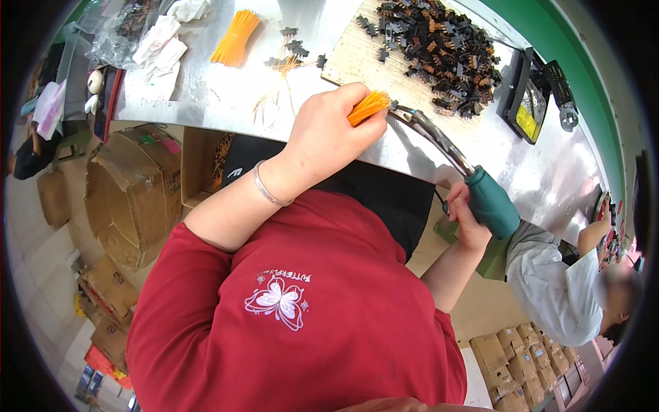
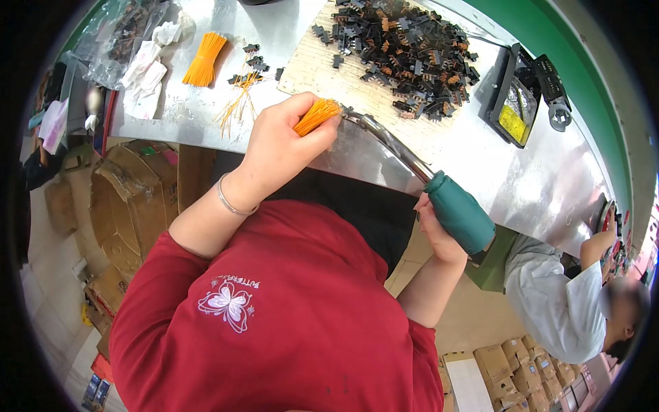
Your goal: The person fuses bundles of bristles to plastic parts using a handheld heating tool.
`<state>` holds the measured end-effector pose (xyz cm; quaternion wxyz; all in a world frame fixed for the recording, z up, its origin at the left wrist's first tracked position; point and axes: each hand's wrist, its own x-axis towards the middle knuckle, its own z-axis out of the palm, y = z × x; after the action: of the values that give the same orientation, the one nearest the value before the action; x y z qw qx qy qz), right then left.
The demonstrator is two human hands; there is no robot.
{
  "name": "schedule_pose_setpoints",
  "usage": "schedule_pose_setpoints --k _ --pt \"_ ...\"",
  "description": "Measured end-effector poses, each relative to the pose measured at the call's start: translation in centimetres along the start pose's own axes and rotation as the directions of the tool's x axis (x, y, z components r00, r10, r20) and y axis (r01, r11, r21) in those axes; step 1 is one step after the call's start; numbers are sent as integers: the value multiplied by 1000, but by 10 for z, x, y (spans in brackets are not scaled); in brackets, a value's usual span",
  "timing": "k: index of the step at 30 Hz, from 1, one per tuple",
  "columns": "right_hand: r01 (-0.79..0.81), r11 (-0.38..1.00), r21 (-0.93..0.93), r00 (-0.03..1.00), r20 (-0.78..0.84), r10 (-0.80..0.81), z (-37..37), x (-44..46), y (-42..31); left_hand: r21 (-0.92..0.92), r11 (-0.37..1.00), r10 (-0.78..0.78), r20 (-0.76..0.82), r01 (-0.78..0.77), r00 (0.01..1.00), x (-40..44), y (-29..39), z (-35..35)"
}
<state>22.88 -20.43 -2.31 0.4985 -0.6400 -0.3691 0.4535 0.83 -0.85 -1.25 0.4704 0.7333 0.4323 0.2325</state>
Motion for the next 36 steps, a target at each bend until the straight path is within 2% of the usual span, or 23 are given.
schedule_pose_setpoints --k 2,5,9,11,13,18,20,22,24,26,27,30,32,34,36 --pt "83 995 56 997 -13 -82 0 0 3 -21 1000 -1 -16 0 1000 0 1 1" --pt "81 994 67 995 -59 -77 4 -2 1 -34 999 14 -32 -15 999 0 2 1" --pt "104 992 65 994 -43 -101 5 1 0 29 1000 9 3 -10 1000 0 0 -2" --pt "155 976 154 985 -95 -142 10 2 -1 30 999 23 -3 -23 1000 -2 0 0" --pt "174 969 173 980 -126 -153 12 4 -3 16 1000 -6 -10 6 1000 -1 1 -1" --pt "212 949 232 967 -188 -170 15 7 -5 9 999 45 14 -45 999 -1 -3 -6" --pt "162 956 244 979 -163 -124 13 7 -5 -42 999 2 86 1 996 0 -7 -11" --pt "194 935 297 977 -145 -156 13 7 -9 -97 995 -2 125 14 992 -1 -11 -15" --pt "160 922 353 984 -135 -119 13 7 -8 -151 988 -10 169 35 986 -2 -9 -20" --pt "150 932 329 982 -157 -103 14 7 -10 -288 943 -94 257 169 962 -2 0 -27" --pt "112 945 308 988 -139 -72 13 8 -10 -318 929 -98 275 187 956 -1 2 -28" --pt "72 952 299 992 -122 -36 10 10 -13 -321 928 -93 299 192 950 3 5 -33" --pt "66 943 327 997 -65 -48 5 14 -11 -344 929 -36 290 139 956 4 -11 -28" --pt "59 937 345 997 -59 -41 3 14 -14 -279 958 10 276 70 961 3 -13 -29" --pt "-20 930 368 999 -36 36 1 14 -16 -242 970 56 253 7 966 0 -13 -29"
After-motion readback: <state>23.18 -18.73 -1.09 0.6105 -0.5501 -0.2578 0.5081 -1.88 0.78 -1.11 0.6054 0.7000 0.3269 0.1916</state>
